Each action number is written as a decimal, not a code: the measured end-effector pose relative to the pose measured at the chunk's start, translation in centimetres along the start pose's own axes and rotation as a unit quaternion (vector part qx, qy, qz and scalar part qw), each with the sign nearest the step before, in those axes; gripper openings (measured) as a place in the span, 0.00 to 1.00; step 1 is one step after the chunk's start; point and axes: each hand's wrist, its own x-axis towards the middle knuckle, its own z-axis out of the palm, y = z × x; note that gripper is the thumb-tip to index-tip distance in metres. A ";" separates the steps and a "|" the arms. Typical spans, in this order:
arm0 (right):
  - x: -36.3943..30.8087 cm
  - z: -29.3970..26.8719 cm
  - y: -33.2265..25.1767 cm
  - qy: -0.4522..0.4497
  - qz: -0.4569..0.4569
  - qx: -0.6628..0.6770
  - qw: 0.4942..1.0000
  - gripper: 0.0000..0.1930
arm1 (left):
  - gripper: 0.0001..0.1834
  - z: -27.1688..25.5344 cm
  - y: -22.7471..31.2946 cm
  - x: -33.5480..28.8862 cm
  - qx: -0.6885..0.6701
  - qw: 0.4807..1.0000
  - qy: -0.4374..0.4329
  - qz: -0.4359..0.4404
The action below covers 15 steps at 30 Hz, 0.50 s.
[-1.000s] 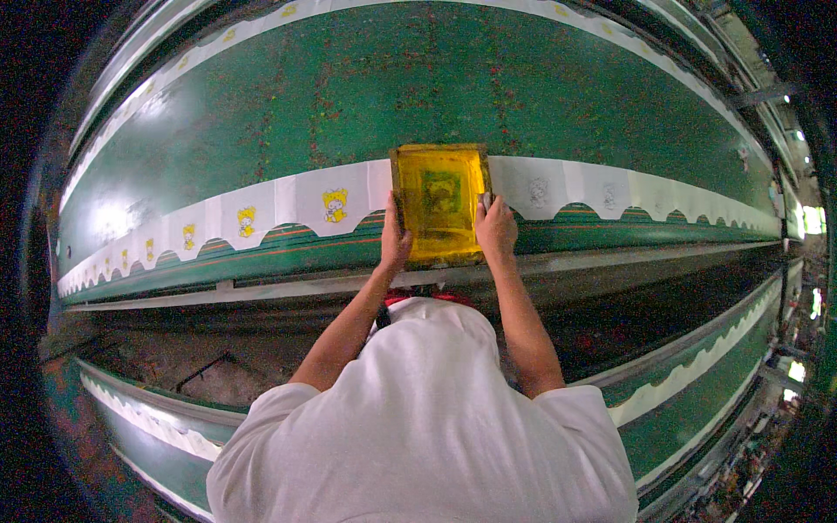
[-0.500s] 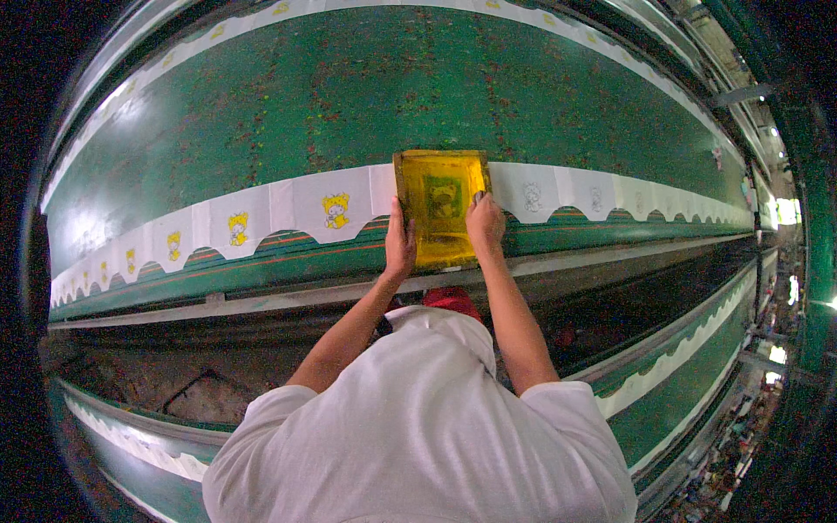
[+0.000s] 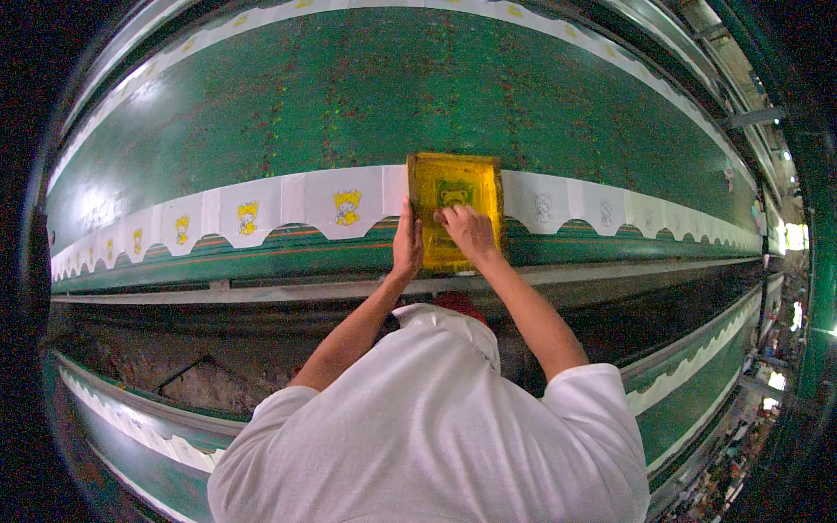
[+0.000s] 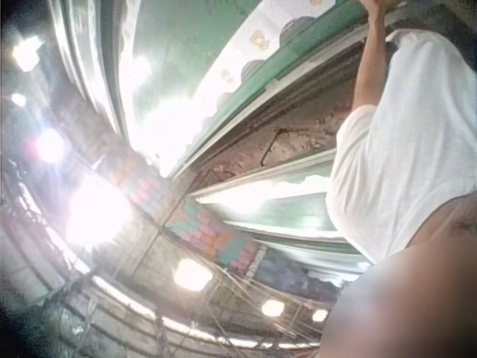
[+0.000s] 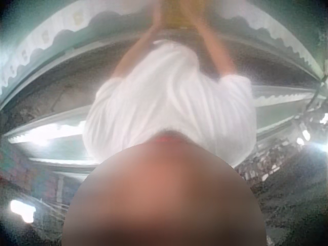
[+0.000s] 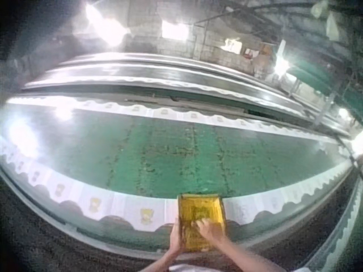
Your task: The person uses a yellow squeegee to press a screen-printing frame onto a row of white tiles moving along a green conveyor belt. The person repeatedly aligns the frame and applies pressure to transfer a yellow cartoon character design onto each tile in sequence.
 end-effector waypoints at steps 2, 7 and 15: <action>-1.9 -0.8 -0.3 0.003 -0.009 0.022 1.000 0.09 | 0.37 0.0 0.1 0.0 -0.012 0.999 0.017 0.034; -3.7 -2.4 -0.1 0.039 -0.030 0.045 0.998 0.10 | 0.41 -0.1 0.7 -0.1 -0.014 1.000 0.008 0.018; -6.9 -3.4 -1.7 -0.024 -0.010 0.037 0.999 0.14 | 0.51 -0.2 0.6 -0.4 0.042 0.999 -0.001 0.034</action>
